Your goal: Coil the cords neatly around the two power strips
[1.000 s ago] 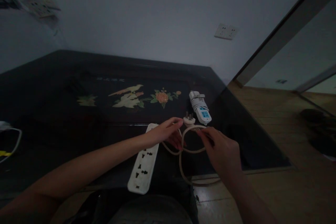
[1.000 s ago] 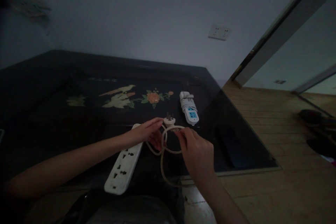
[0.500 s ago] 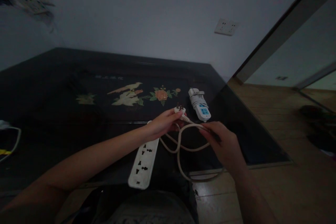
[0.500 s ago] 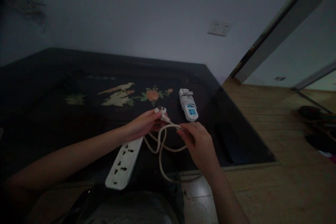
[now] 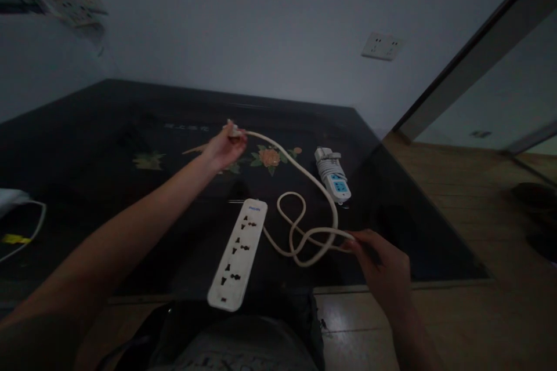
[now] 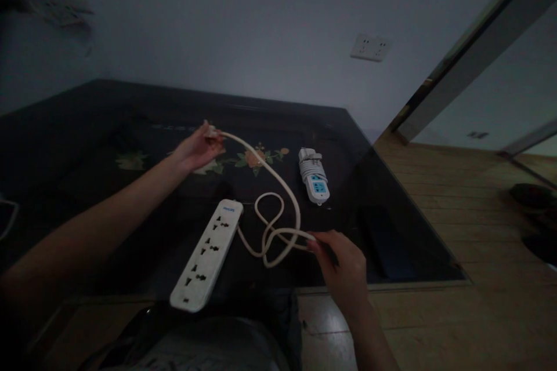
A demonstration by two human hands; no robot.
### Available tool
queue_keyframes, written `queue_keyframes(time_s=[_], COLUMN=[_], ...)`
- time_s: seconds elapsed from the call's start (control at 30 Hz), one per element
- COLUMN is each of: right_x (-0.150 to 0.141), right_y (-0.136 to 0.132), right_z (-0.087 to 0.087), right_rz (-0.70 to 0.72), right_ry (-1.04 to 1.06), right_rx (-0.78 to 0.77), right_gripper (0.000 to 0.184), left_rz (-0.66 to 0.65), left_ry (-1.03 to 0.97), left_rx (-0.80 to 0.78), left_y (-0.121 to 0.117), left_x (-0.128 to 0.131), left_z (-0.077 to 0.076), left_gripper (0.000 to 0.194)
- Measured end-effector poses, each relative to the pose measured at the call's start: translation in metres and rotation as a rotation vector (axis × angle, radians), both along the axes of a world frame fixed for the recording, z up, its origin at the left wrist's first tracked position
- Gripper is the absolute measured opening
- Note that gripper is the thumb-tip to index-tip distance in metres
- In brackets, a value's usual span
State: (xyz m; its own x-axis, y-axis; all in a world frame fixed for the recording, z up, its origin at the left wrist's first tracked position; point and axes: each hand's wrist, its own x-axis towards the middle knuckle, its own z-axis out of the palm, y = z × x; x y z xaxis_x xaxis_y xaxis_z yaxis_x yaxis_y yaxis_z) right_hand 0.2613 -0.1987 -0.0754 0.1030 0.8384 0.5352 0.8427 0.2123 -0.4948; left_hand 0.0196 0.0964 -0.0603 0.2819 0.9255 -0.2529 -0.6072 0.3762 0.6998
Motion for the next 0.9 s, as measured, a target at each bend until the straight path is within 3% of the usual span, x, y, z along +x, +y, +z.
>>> queue_keyframes(time_s=[0.07,0.17,0.33,0.47,0.6,0.77,0.9], right_x=[0.000,-0.001,0.000,0.001,0.000,-0.007,-0.014], right_y=[-0.003,-0.004,-0.009,-0.012,-0.010,0.000,0.008], right_z=[-0.005,-0.006,-0.003,-0.009,-0.022,-0.030,-0.021], right_rz=[0.004,0.019,0.130,0.313,0.475,0.470,0.534], right_ry=[0.023,0.068,0.236,0.441,0.579,0.594,0.612], right_rx=[-0.011,-0.019,-0.072,-0.109,-0.144,-0.147,-0.143], right_gripper=[0.012,0.014,0.014,0.014,0.030,0.050,0.048], left_rz=[0.148,0.252,0.366,0.427,0.381,0.206,0.161], left_ry=[0.076,0.099,0.135,0.228,0.291,0.301,0.277], left_rx=[0.088,0.150,0.253,0.299,0.281,0.247,0.242], left_y=[0.032,0.061,0.069,0.067,0.063,0.057,0.059], left_x=[-0.028,-0.069,-0.121,-0.139,-0.133,-0.100,-0.067], left_z=[0.008,0.028,0.061,0.069,0.054,0.012,-0.019], left_gripper=[0.035,0.037,0.032,0.027,0.027,0.019,0.016])
